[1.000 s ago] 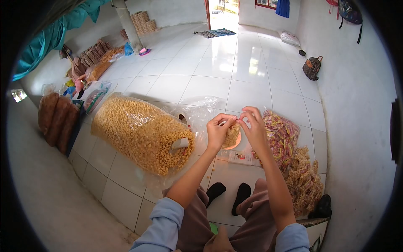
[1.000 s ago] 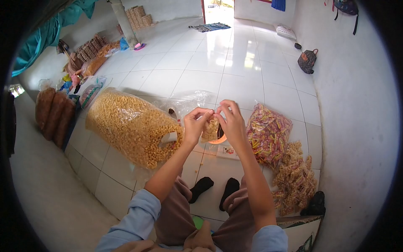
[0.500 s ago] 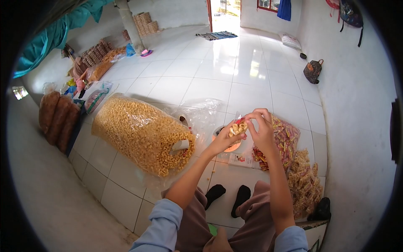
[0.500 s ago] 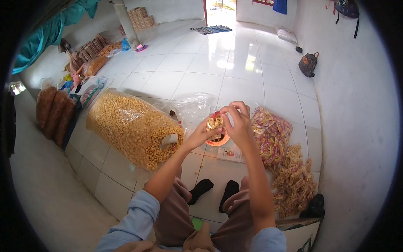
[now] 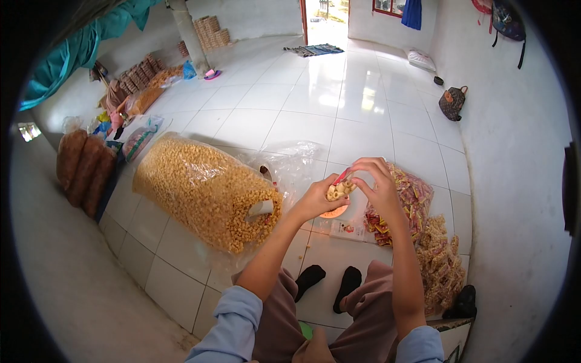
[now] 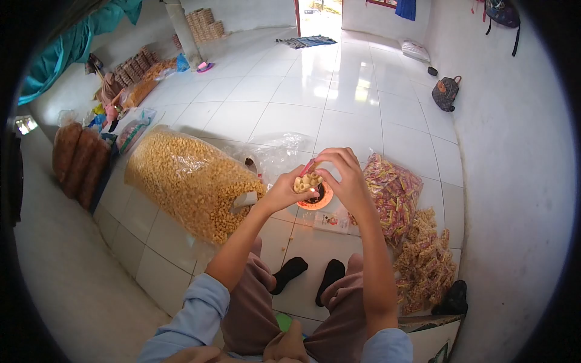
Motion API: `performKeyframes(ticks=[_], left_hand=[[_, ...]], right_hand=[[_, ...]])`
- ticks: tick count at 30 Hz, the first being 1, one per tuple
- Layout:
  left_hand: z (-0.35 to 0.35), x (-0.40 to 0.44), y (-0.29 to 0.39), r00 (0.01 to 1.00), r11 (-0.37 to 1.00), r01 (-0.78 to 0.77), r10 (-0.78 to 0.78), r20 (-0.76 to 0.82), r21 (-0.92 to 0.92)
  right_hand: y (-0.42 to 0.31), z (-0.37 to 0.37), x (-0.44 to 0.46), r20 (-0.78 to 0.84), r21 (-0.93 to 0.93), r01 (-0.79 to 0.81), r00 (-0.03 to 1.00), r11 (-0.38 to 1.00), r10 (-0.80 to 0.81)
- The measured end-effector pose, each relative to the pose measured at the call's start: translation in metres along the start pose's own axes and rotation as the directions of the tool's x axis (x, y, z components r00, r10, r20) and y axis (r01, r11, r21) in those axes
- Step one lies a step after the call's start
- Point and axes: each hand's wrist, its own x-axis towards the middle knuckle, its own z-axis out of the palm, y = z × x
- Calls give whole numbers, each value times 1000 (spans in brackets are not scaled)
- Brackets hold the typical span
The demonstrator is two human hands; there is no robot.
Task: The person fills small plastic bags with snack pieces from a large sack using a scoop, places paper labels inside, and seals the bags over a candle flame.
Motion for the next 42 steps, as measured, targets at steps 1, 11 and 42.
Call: performKeyframes(ticks=[1,11,42], left_hand=[[0,1,-4,1000,996,-21,21,0,83],[-6,-3,-5,1000,989,7,-7,2,145],[8,-2,-5,990,990,-96,85,109,101]], right_hand=[[-1,-1,0,-46,-2,9,999,1000,-9],[-4,-8,0,93,-170,45,995,984,-30],[10,1,-4,295,-165,-25,953,986,73]])
